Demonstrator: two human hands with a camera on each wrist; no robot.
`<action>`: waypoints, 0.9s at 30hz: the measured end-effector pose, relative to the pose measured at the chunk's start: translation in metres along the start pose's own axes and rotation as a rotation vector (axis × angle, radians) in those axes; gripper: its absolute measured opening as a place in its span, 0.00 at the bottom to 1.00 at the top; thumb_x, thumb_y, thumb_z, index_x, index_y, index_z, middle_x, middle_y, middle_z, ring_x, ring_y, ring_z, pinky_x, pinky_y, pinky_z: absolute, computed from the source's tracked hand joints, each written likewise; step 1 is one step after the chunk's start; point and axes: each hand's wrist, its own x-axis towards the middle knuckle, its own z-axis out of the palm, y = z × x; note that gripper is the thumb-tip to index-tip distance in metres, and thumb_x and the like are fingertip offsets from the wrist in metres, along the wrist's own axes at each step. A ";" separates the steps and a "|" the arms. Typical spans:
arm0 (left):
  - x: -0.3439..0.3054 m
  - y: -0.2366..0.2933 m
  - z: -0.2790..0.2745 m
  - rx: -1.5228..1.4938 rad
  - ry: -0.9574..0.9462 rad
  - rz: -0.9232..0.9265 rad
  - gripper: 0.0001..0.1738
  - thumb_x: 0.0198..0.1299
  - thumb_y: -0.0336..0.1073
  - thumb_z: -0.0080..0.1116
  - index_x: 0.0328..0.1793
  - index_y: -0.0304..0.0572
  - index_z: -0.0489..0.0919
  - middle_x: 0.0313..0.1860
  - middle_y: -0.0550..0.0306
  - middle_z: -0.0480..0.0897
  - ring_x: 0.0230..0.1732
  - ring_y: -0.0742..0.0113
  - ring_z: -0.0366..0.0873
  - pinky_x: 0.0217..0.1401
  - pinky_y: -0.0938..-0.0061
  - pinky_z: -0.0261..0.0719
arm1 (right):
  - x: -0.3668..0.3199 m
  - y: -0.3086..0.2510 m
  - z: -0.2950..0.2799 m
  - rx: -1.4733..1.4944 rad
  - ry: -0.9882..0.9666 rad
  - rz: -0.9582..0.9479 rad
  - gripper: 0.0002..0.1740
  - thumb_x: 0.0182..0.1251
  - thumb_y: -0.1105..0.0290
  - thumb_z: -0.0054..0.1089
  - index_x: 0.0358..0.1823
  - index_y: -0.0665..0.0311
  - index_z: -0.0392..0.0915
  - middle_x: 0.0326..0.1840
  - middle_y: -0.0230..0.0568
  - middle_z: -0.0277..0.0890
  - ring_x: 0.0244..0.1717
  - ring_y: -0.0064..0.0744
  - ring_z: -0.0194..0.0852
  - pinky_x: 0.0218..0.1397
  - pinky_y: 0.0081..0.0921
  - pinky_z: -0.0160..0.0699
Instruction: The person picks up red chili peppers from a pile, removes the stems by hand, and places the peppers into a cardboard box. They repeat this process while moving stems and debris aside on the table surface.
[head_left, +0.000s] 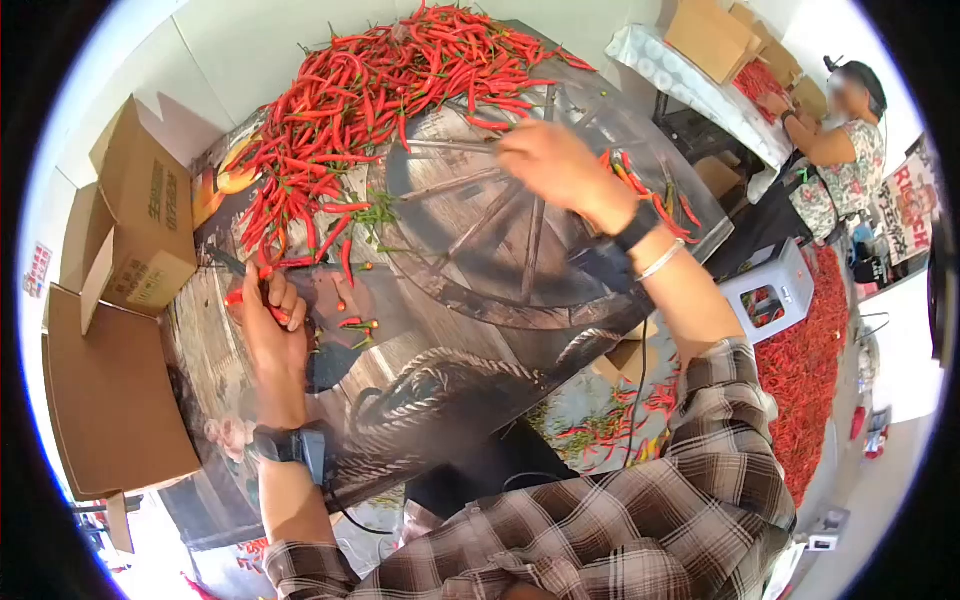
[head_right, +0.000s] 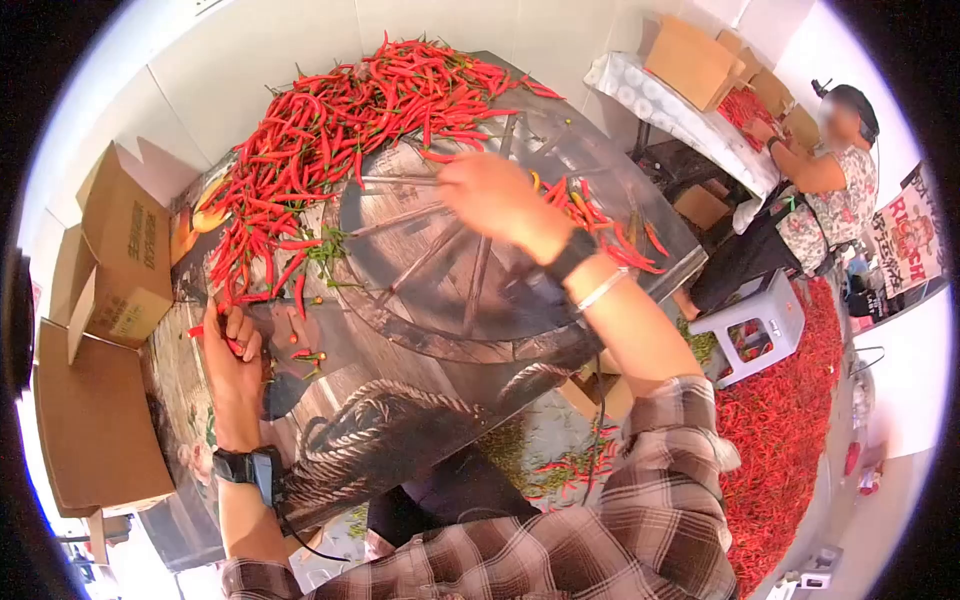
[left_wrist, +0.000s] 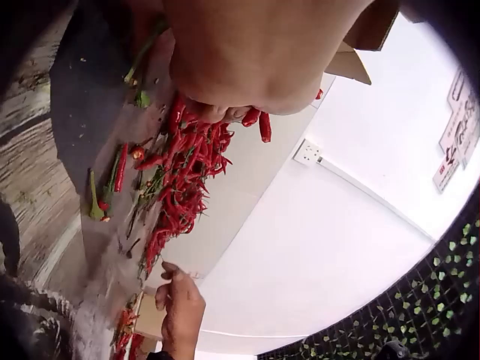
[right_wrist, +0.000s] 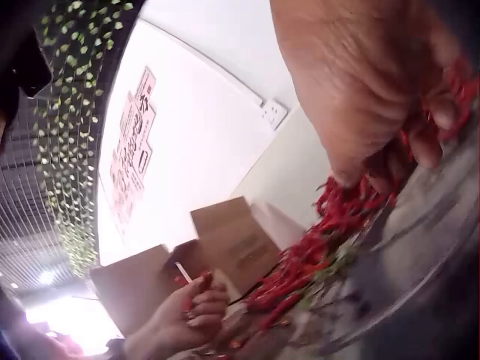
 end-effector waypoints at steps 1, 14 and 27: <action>0.003 -0.005 -0.002 -0.045 -0.046 -0.031 0.15 0.71 0.47 0.44 0.35 0.47 0.68 0.18 0.68 0.58 0.14 0.79 0.52 0.10 0.83 0.51 | -0.008 0.019 -0.012 -0.018 0.054 -0.009 0.10 0.58 0.63 0.54 0.34 0.60 0.81 0.33 0.47 0.75 0.40 0.50 0.76 0.47 0.40 0.73; 0.000 0.006 -0.004 -0.300 0.016 -0.199 0.11 0.68 0.43 0.46 0.36 0.47 0.71 0.24 0.65 0.66 0.20 0.75 0.64 0.17 0.82 0.61 | -0.041 0.060 -0.011 -0.046 0.050 0.147 0.08 0.56 0.71 0.57 0.38 0.62 0.77 0.34 0.45 0.70 0.39 0.45 0.74 0.41 0.38 0.71; -0.039 -0.005 0.034 0.317 -0.351 -0.167 0.06 0.62 0.32 0.58 0.42 0.42 0.73 0.16 0.72 0.63 0.12 0.84 0.55 0.12 0.85 0.48 | -0.006 -0.137 0.059 0.565 -0.050 -0.430 0.09 0.58 0.71 0.56 0.38 0.68 0.71 0.31 0.52 0.72 0.34 0.55 0.73 0.37 0.41 0.70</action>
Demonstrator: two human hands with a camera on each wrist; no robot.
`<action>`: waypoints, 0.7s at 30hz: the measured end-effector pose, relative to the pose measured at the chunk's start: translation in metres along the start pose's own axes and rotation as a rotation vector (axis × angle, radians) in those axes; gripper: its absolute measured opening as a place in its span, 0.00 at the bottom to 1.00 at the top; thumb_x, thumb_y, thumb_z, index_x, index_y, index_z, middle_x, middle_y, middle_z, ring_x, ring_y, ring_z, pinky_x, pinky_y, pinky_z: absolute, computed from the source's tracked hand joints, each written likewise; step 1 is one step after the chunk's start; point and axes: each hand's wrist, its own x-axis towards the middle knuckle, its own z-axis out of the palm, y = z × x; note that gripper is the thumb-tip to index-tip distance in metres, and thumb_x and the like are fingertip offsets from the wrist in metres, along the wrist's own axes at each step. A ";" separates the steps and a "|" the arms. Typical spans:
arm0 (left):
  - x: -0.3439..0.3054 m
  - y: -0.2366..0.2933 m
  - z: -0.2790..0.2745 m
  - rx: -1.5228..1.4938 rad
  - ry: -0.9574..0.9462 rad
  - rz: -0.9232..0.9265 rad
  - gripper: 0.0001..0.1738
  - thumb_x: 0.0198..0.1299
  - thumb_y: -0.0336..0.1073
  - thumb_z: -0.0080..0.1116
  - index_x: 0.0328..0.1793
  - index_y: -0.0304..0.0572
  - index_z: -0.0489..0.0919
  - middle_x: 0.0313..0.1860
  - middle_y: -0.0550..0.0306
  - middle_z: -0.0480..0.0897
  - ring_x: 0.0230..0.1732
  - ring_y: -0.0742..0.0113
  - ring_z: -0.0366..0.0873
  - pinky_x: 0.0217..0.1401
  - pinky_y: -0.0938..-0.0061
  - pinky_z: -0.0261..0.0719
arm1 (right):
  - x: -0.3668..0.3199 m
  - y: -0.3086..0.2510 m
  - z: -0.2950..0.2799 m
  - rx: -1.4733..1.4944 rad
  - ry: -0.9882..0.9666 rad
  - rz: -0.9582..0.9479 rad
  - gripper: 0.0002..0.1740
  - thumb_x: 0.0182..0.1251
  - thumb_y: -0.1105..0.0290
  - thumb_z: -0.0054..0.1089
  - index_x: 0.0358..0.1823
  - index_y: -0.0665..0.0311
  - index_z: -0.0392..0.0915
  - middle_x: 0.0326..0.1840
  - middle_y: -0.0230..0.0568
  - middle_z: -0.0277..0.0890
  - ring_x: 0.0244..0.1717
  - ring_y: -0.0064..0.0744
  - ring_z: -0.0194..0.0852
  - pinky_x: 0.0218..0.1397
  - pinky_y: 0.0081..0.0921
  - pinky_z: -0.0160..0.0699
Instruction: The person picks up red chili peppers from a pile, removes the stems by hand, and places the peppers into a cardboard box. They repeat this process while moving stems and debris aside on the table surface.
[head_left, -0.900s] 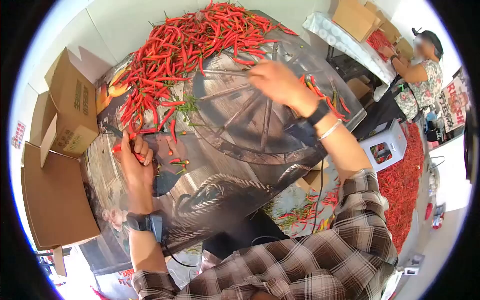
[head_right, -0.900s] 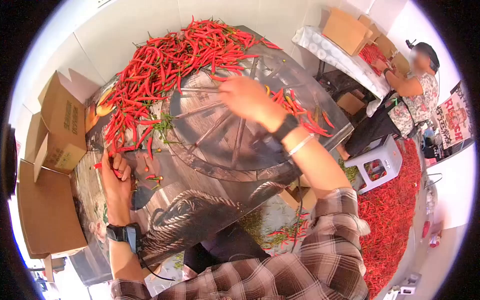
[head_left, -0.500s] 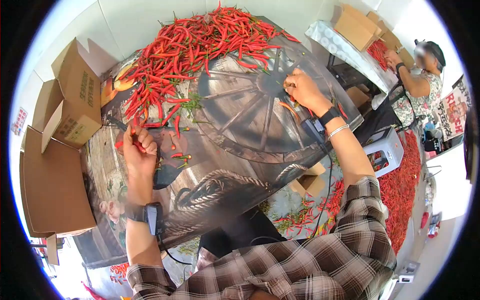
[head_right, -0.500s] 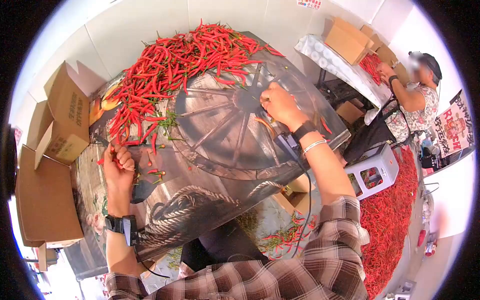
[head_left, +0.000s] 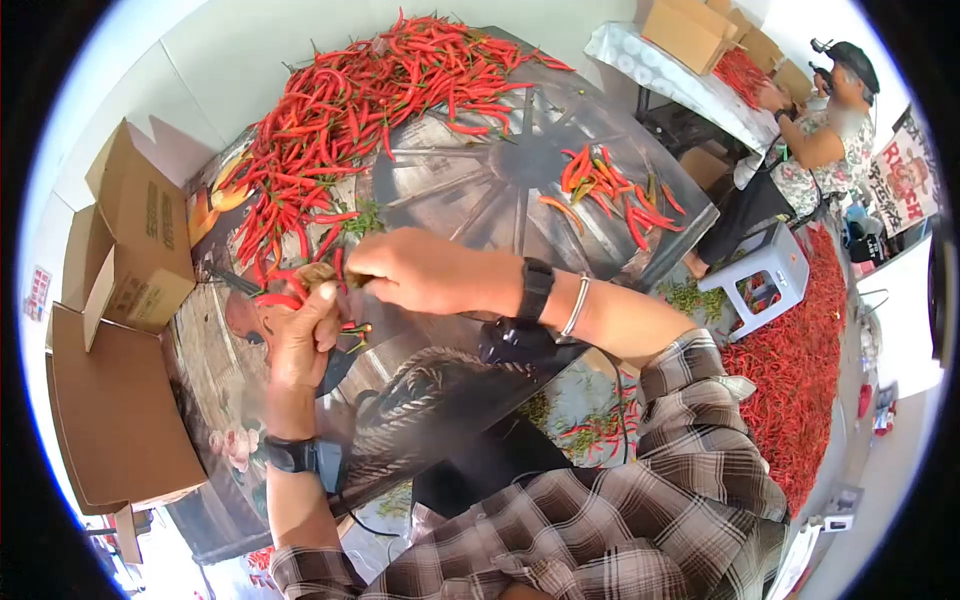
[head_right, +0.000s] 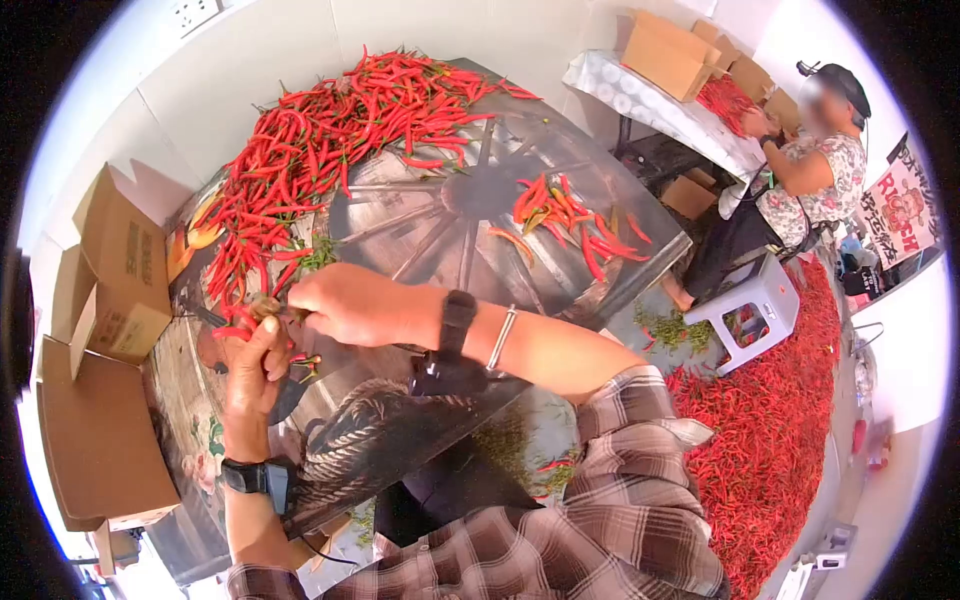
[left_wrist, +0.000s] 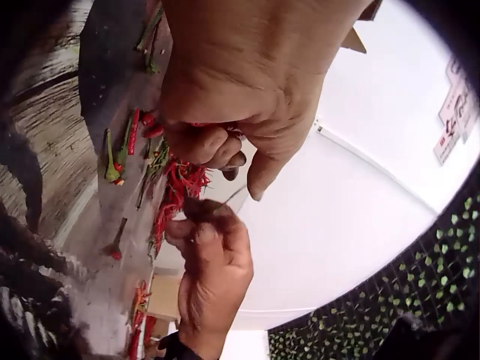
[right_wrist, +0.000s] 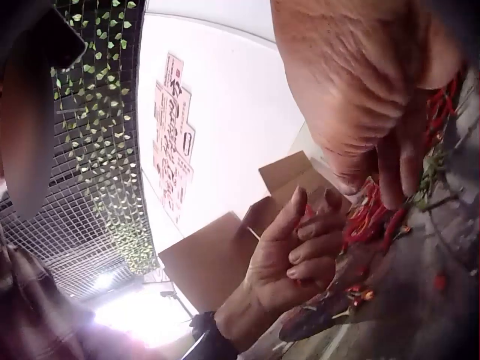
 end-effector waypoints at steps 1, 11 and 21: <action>0.000 -0.002 -0.001 0.085 0.019 0.009 0.06 0.62 0.32 0.59 0.40 0.43 0.73 0.16 0.72 0.64 0.12 0.84 0.54 0.13 0.85 0.48 | 0.002 0.000 0.006 0.003 -0.018 0.022 0.08 0.58 0.71 0.55 0.36 0.68 0.70 0.31 0.52 0.72 0.35 0.57 0.72 0.37 0.44 0.69; 0.000 -0.013 0.006 0.618 0.208 0.292 0.07 0.59 0.29 0.63 0.33 0.37 0.75 0.25 0.69 0.75 0.28 0.83 0.66 0.32 0.84 0.65 | 0.007 -0.001 0.016 -0.136 0.045 0.182 0.09 0.55 0.69 0.56 0.28 0.68 0.72 0.26 0.56 0.73 0.33 0.61 0.73 0.35 0.49 0.70; -0.007 -0.006 0.008 0.534 0.131 0.468 0.07 0.60 0.32 0.61 0.31 0.41 0.74 0.22 0.73 0.68 0.23 0.85 0.61 0.19 0.83 0.59 | -0.022 0.046 -0.048 -0.716 0.082 0.314 0.07 0.59 0.71 0.52 0.29 0.68 0.72 0.29 0.58 0.73 0.34 0.62 0.73 0.34 0.48 0.70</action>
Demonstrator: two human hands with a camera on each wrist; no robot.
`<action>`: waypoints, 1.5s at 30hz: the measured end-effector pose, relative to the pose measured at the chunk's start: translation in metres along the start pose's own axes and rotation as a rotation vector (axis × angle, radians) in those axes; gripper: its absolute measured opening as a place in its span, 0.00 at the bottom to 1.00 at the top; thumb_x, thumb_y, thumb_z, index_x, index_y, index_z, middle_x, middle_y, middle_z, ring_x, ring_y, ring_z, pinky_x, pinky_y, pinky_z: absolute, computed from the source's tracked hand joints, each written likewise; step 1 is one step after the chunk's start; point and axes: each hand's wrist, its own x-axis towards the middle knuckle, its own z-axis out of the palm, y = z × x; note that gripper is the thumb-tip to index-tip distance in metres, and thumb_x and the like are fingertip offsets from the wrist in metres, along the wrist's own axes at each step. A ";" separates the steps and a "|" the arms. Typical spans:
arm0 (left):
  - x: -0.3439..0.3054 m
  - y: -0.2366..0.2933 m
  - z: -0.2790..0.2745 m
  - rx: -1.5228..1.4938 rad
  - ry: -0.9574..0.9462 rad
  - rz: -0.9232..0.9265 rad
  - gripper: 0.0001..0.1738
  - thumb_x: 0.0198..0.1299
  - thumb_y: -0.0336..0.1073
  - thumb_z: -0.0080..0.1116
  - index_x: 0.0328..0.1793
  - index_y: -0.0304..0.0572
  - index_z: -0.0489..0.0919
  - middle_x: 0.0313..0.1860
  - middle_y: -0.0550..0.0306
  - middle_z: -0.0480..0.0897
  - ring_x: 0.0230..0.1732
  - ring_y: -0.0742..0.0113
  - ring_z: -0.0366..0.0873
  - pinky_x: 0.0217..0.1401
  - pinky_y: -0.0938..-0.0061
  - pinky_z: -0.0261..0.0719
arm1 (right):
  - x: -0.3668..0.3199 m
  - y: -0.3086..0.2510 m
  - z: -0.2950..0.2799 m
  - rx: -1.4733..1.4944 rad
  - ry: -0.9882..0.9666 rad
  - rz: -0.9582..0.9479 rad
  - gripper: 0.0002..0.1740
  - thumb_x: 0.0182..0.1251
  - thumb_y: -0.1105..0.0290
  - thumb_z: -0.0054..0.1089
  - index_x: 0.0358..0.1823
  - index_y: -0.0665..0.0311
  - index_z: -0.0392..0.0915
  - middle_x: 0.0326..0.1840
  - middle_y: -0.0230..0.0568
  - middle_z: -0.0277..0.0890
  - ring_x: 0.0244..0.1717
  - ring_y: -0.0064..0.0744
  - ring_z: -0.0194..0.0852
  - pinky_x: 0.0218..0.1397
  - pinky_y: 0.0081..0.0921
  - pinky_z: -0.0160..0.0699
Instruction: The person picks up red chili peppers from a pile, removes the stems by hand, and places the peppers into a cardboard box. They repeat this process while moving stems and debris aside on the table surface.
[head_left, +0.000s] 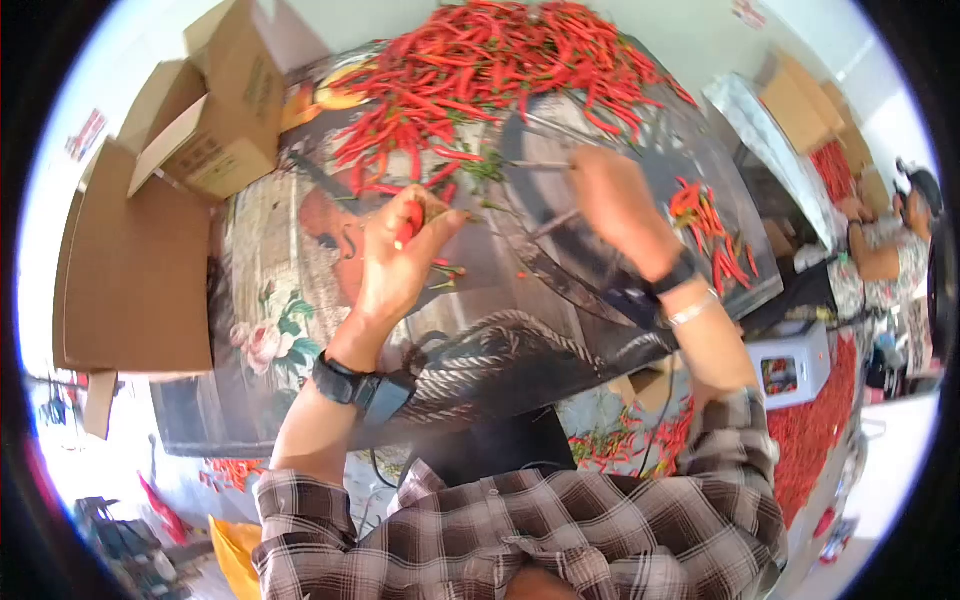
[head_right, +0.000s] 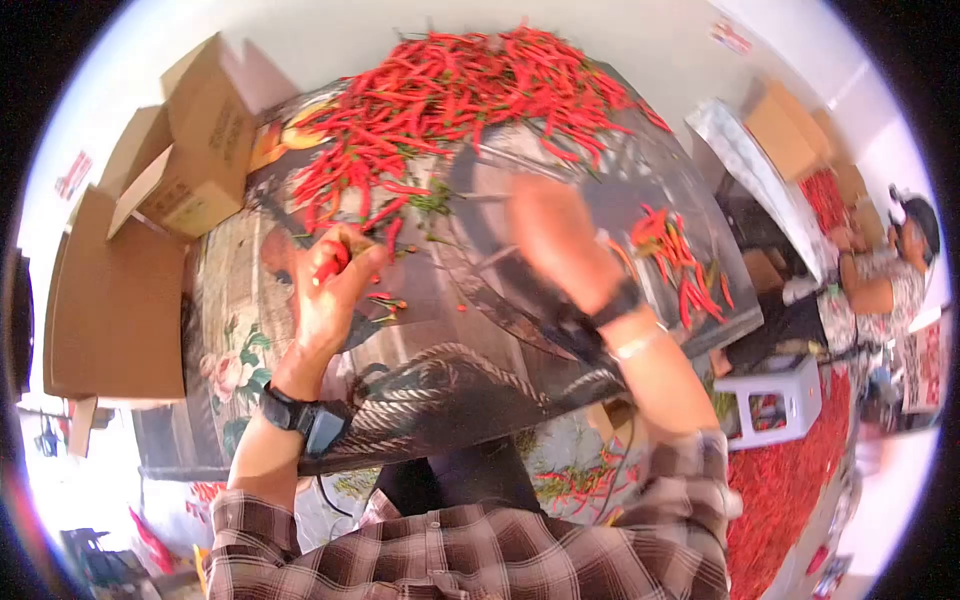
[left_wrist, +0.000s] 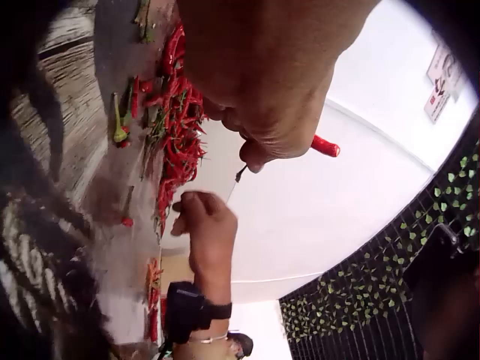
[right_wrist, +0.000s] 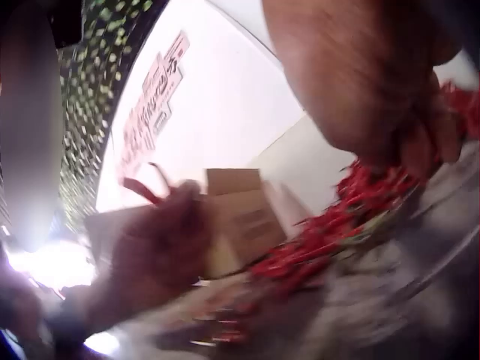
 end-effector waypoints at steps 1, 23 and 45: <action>0.004 0.000 -0.004 0.004 0.040 0.000 0.07 0.60 0.32 0.61 0.31 0.41 0.74 0.22 0.73 0.68 0.23 0.85 0.61 0.19 0.83 0.59 | -0.002 0.005 -0.015 0.039 0.022 0.022 0.08 0.60 0.69 0.53 0.31 0.68 0.72 0.30 0.58 0.73 0.36 0.62 0.73 0.35 0.49 0.70; 0.029 -0.036 -0.051 -0.497 0.511 -0.369 0.12 0.65 0.40 0.56 0.30 0.45 0.72 0.17 0.70 0.65 0.11 0.83 0.54 0.11 0.84 0.48 | 0.058 -0.063 0.048 0.426 -0.219 -0.393 0.13 0.56 0.75 0.54 0.44 0.67 0.76 0.42 0.50 0.73 0.46 0.52 0.71 0.49 0.39 0.71; 0.018 -0.027 -0.022 -0.053 0.273 -0.276 0.09 0.62 0.31 0.60 0.44 0.35 0.76 0.35 0.64 0.79 0.37 0.80 0.72 0.42 0.83 0.71 | 0.055 -0.089 0.064 1.425 -0.513 0.040 0.12 0.61 0.77 0.53 0.46 0.67 0.66 0.25 0.31 0.69 0.21 0.18 0.68 0.24 0.19 0.68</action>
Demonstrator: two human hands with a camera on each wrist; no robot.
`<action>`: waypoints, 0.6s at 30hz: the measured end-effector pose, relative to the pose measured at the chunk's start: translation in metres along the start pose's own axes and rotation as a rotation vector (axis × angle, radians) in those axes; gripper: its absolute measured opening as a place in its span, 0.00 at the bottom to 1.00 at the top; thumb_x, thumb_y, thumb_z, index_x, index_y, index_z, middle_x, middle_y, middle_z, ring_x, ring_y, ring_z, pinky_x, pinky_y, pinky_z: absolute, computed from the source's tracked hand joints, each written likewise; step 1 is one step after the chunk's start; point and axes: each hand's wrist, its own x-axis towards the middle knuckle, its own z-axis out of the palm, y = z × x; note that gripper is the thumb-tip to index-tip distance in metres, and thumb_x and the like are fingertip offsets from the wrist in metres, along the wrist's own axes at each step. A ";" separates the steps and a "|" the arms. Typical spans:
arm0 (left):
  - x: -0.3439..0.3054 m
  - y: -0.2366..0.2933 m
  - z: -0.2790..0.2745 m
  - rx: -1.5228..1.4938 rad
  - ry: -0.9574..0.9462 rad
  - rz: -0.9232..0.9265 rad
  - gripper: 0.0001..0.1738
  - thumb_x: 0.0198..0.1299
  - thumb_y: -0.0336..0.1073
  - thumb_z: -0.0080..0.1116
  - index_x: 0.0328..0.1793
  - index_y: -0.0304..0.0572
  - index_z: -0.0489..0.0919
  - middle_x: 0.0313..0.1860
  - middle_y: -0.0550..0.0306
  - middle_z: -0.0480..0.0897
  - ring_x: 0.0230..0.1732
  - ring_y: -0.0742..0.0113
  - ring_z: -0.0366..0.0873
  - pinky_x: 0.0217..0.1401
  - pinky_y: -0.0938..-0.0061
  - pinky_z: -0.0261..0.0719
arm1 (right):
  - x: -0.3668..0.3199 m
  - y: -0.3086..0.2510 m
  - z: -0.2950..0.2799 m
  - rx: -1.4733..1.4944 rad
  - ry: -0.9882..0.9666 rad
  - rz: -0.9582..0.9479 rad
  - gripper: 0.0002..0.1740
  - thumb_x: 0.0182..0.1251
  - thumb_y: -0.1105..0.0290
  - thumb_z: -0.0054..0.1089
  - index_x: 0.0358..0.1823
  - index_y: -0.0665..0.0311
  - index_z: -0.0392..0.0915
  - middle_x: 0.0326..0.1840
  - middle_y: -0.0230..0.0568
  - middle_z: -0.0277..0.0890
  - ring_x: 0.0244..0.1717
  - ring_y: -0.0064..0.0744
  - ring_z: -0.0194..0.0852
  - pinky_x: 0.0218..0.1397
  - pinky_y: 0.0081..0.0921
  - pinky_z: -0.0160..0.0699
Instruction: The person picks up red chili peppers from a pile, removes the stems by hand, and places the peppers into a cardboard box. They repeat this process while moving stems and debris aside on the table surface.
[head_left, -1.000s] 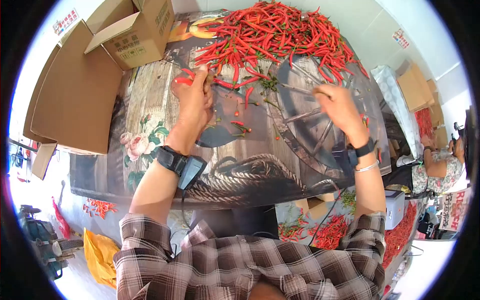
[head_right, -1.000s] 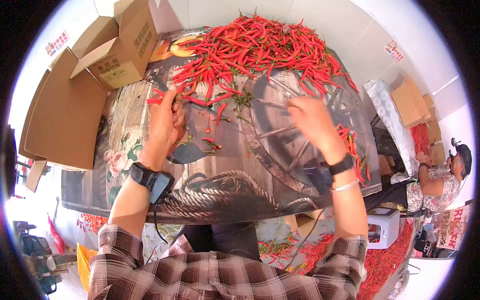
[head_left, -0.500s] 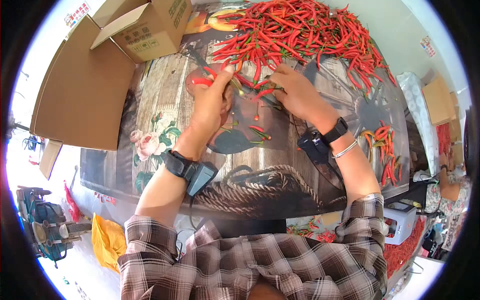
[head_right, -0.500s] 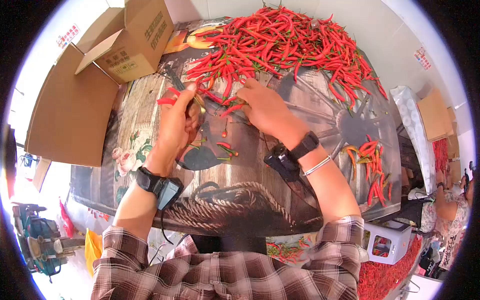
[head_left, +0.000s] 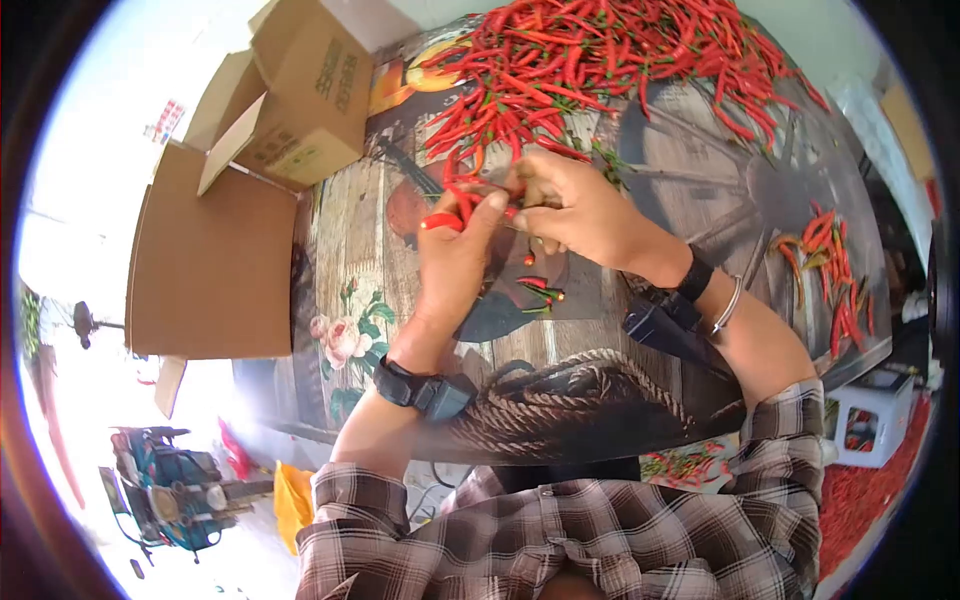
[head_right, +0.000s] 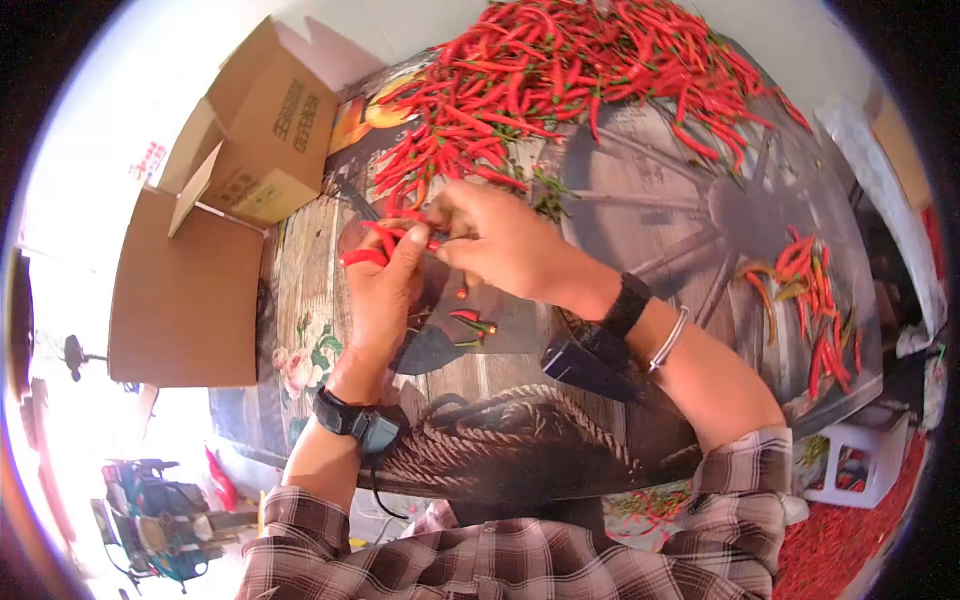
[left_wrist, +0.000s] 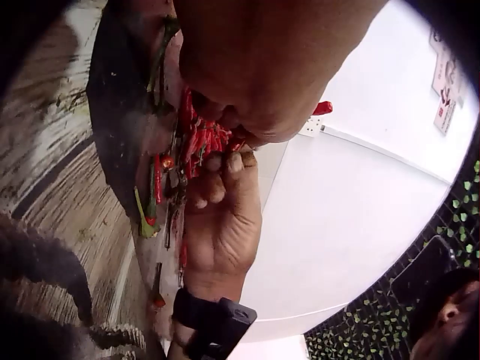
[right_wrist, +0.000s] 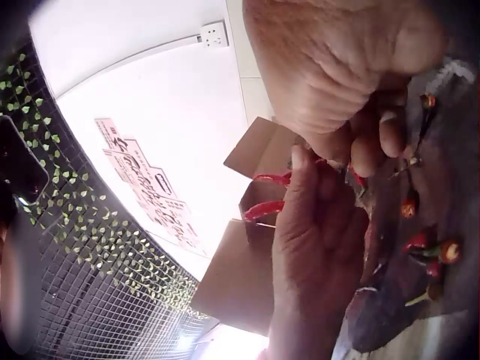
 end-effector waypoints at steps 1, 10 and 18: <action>-0.001 0.001 0.000 0.041 0.011 0.012 0.06 0.62 0.31 0.60 0.41 0.36 0.77 0.34 0.64 0.79 0.35 0.80 0.71 0.41 0.83 0.70 | -0.002 -0.006 -0.001 0.028 -0.016 -0.004 0.13 0.59 0.78 0.53 0.46 0.67 0.66 0.25 0.33 0.69 0.21 0.20 0.68 0.23 0.21 0.68; -0.010 0.009 0.004 0.606 0.087 0.479 0.07 0.61 0.33 0.62 0.37 0.38 0.78 0.29 0.61 0.80 0.31 0.77 0.74 0.37 0.80 0.73 | -0.002 -0.008 -0.001 0.076 0.034 0.031 0.12 0.60 0.77 0.55 0.44 0.68 0.65 0.25 0.35 0.70 0.21 0.21 0.69 0.22 0.21 0.69; -0.009 0.008 -0.001 0.732 0.102 0.544 0.09 0.61 0.37 0.62 0.38 0.38 0.78 0.29 0.61 0.80 0.31 0.76 0.74 0.37 0.79 0.73 | -0.002 -0.002 0.001 0.161 0.083 0.052 0.10 0.62 0.77 0.56 0.42 0.67 0.66 0.24 0.34 0.71 0.19 0.21 0.70 0.21 0.20 0.69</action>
